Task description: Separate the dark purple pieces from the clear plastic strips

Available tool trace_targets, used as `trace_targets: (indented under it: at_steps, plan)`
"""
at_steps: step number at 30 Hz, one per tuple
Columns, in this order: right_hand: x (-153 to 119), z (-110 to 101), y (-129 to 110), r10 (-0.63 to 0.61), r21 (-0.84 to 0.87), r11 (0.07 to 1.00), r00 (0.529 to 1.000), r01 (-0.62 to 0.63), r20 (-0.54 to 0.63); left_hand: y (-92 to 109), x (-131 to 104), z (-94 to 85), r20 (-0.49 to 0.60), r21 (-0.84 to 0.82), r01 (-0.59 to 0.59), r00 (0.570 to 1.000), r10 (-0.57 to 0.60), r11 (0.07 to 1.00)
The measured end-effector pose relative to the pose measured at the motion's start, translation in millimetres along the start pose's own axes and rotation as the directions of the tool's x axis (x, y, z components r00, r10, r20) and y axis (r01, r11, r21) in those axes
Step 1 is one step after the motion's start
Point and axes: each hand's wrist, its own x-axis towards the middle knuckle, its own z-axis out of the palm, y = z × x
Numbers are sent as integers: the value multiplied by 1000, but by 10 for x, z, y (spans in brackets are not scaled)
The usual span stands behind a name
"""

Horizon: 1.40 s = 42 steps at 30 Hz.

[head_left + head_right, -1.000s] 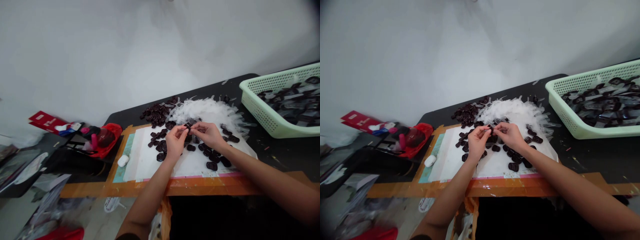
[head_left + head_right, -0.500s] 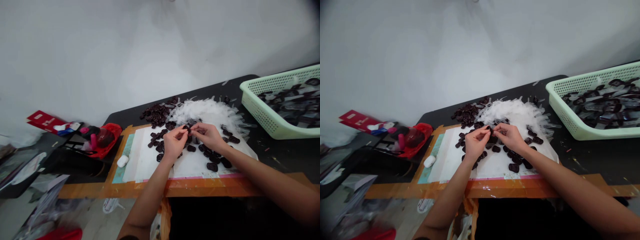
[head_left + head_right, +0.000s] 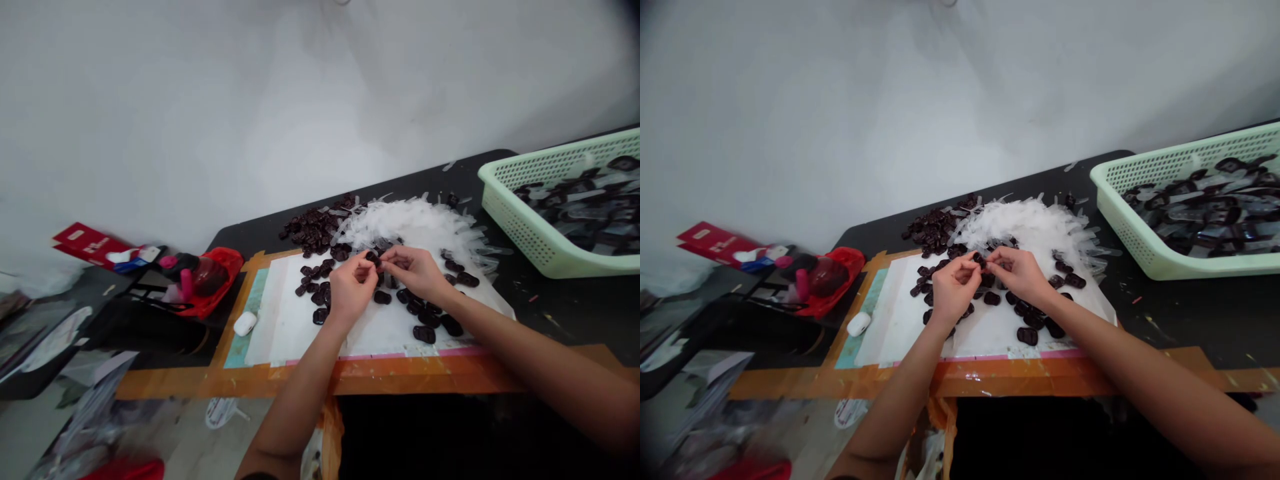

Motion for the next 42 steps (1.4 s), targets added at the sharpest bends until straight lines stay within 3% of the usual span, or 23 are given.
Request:
trace_targets:
  at_steps: [7,13,16,19,22,25,28,30,32,35,39,42]
  plan:
    - [-46,-14,-36,-66,-165,983,995,77,75,-13,37,-22,20,112,-68,998,66,991]
    - [-55,-19,-115,-84,-124,987,986,102,144,-43,20,-23,72,284,-144,989,128,948]
    - [-40,-3,-92,-69,-96,992,992,80,109,-45,15,-20,62,292,-138,990,126,946]
    - [-30,9,-72,-59,-37,997,990,64,130,-42,15,-23,20,245,-104,995,102,964]
    - [-17,-1,-79,-58,10,998,988,57,142,-34,15,-10,45,175,-49,998,41,983]
    - [6,-29,-85,-98,-59,993,992,103,84,-19,25,24,96,-62,40,995,-34,997]
    - [27,-51,-86,-132,-107,985,990,136,46,-4,58,41,183,-417,230,969,-167,879]
    - [31,-50,-94,-118,-84,989,992,120,33,-3,85,34,276,-538,372,926,-259,757]
    - [27,-39,-109,-82,-10,997,996,83,40,-12,104,22,351,-577,467,883,-313,670]
    - [18,-21,-133,-1,191,982,1000,0,3,-37,105,26,410,-596,521,852,-326,611]
    - [23,-10,-153,97,385,922,987,-40,-128,-70,90,60,423,-587,534,843,-331,609]
    - [31,-10,-163,155,466,878,986,-110,-59,-90,97,62,389,-609,516,856,-340,602]
